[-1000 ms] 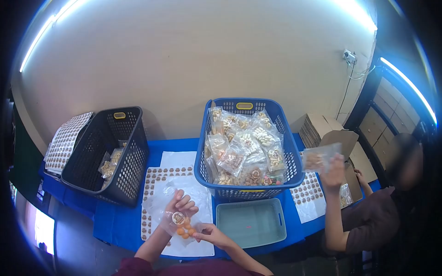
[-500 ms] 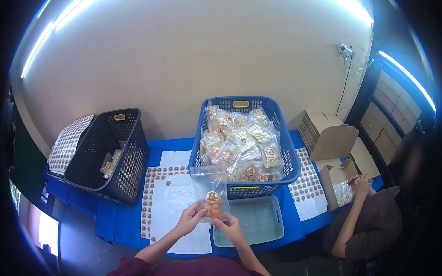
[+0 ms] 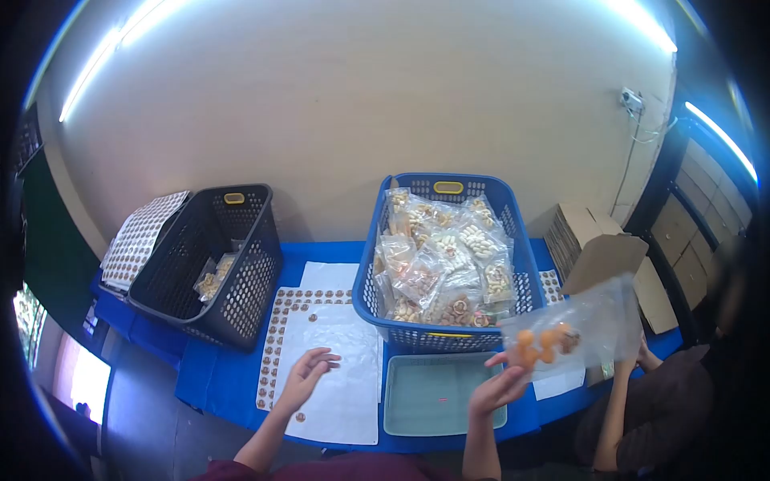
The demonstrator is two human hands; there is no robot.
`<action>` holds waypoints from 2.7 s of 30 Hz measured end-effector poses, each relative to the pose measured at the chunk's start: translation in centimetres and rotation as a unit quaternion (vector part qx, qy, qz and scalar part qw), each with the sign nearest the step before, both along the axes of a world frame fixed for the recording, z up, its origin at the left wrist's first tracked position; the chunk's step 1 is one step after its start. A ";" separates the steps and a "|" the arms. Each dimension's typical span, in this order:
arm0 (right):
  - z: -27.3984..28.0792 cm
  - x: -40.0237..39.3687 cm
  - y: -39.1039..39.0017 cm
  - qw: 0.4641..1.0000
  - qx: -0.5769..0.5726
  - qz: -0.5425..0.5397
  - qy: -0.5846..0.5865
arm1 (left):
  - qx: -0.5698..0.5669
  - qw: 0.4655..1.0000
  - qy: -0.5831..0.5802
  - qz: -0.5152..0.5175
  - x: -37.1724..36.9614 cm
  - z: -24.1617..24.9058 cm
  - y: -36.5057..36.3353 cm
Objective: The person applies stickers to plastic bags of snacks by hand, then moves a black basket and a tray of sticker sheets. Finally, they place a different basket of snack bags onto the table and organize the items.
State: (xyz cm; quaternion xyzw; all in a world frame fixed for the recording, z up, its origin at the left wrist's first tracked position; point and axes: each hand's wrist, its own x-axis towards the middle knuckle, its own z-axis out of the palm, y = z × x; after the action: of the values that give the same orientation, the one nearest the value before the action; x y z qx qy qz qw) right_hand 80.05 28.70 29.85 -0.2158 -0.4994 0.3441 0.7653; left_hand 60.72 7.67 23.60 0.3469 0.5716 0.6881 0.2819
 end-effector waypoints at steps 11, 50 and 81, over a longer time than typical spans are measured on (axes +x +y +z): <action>-4.6 -2.3 0.8 0.830 -0.339 0.432 -0.100 | -0.135 0.824 0.364 0.413 -8.3 5.5 -11.6; 2.9 -28.2 -25.0 0.844 0.126 0.396 -0.340 | -0.220 0.788 0.346 0.460 -5.7 -6.4 -36.2; 12.4 -34.6 -29.3 0.776 0.000 0.595 -0.209 | 0.097 0.820 -0.209 0.524 -12.2 -6.4 -51.5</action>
State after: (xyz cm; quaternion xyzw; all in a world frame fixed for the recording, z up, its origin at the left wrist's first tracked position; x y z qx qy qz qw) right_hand 45.48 -0.59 42.26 0.0583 -0.6761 0.6772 0.2843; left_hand 48.54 -43.84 17.20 -0.1316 0.5245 0.8400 -0.0440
